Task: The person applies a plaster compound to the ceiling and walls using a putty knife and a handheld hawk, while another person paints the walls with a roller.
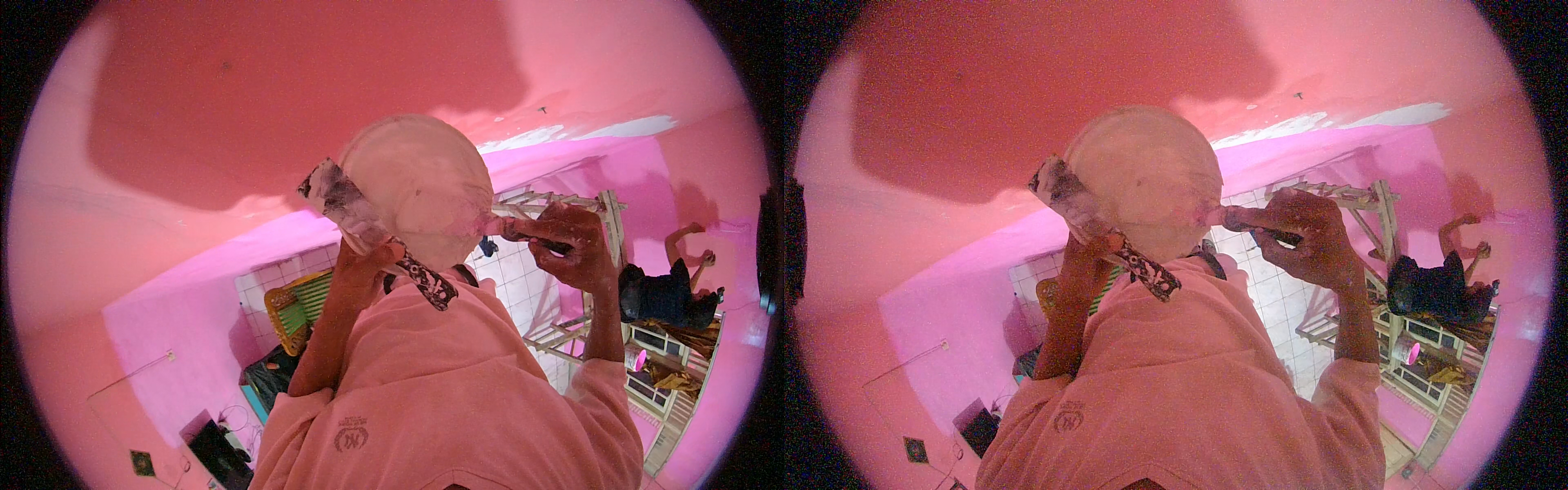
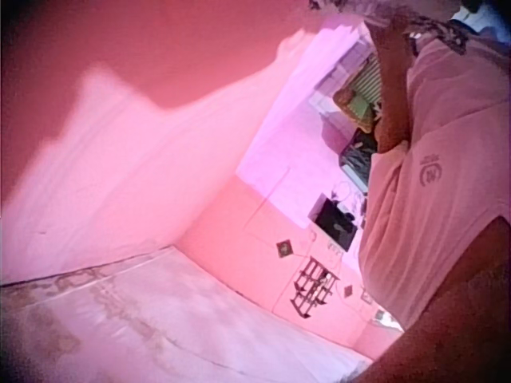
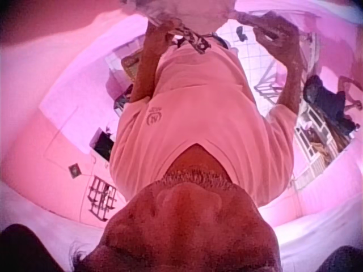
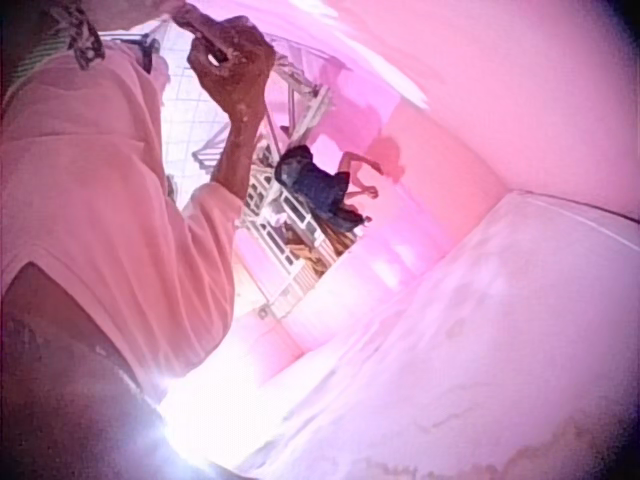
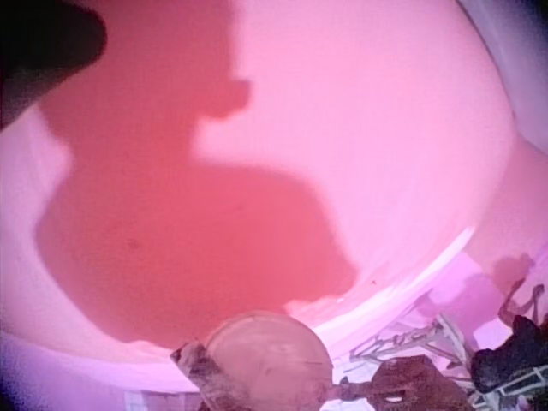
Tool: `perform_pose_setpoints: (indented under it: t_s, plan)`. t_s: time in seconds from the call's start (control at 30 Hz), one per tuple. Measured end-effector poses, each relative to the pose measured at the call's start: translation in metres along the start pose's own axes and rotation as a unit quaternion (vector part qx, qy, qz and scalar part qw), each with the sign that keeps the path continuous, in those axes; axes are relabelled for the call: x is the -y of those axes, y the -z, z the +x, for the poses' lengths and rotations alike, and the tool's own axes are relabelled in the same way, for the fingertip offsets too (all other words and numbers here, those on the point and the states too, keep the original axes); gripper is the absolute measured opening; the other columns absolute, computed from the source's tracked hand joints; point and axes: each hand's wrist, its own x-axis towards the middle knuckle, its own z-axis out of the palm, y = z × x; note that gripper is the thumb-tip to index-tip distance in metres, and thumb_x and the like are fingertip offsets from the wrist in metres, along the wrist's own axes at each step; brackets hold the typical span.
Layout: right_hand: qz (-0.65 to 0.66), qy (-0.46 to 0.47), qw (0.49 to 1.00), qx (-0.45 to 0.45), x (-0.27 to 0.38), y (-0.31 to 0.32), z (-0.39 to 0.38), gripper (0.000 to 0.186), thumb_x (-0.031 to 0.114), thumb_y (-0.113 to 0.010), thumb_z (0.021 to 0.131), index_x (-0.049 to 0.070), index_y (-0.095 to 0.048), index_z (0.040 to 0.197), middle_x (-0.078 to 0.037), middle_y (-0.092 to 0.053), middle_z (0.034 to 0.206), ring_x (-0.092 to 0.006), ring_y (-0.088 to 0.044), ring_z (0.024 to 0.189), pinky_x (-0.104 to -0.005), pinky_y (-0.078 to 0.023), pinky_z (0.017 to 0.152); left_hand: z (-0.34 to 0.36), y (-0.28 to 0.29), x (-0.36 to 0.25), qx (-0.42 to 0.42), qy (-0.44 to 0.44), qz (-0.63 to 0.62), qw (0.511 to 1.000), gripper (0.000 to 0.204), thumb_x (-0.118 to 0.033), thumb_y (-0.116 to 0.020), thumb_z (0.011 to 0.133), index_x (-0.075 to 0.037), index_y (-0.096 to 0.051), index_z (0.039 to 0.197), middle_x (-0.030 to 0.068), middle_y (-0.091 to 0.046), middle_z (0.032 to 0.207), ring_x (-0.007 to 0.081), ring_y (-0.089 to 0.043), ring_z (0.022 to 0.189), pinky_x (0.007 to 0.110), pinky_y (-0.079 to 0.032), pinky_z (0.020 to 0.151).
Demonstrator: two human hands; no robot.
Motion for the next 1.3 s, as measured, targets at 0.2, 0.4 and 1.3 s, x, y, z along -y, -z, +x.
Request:
perform_pose_setpoints:
  t_s: [0.2,0.4,1.3]
  plan:
    - [-0.089,0.009,0.996,-0.024,0.004,0.021,-0.011,0.043,-0.001,-0.061,0.061,0.017,-0.065,0.099,-0.005,-0.049,0.06,-0.0206,-0.048,0.054,-0.0318,-0.041,0.051,-0.004,-0.008,-0.008,0.025,-0.034,-0.062,0.997,0.042,-0.001,-0.056,0.073,-0.004,-0.043,0.112,0.0048,-0.055,0.095,0.015,-0.056,0.083,0.027,-0.047,0.071]
    - [-0.097,0.005,0.995,-0.022,0.002,0.02,-0.014,0.036,0.001,-0.062,0.062,0.016,-0.065,0.095,-0.005,-0.052,0.062,-0.0223,-0.05,0.057,-0.0329,-0.043,0.055,0.003,-0.005,-0.004,-0.038,-0.02,-0.078,0.996,0.046,0.003,-0.056,0.073,-0.005,-0.04,0.115,0.0059,-0.054,0.099,0.0168,-0.056,0.089,0.03,-0.049,0.077]
    - [-0.012,-0.095,0.984,-0.149,-0.017,-0.039,-0.043,0.034,0.018,-0.073,0.065,0.005,-0.063,0.095,-0.009,-0.059,0.074,-0.0219,-0.056,0.065,-0.0322,-0.046,0.058,0.01,-0.029,0.008,0.011,0.018,-0.033,0.999,0.041,0.002,-0.056,0.073,-0.005,-0.044,0.111,0.0054,-0.056,0.097,0.015,-0.058,0.086,0.024,-0.05,0.065]
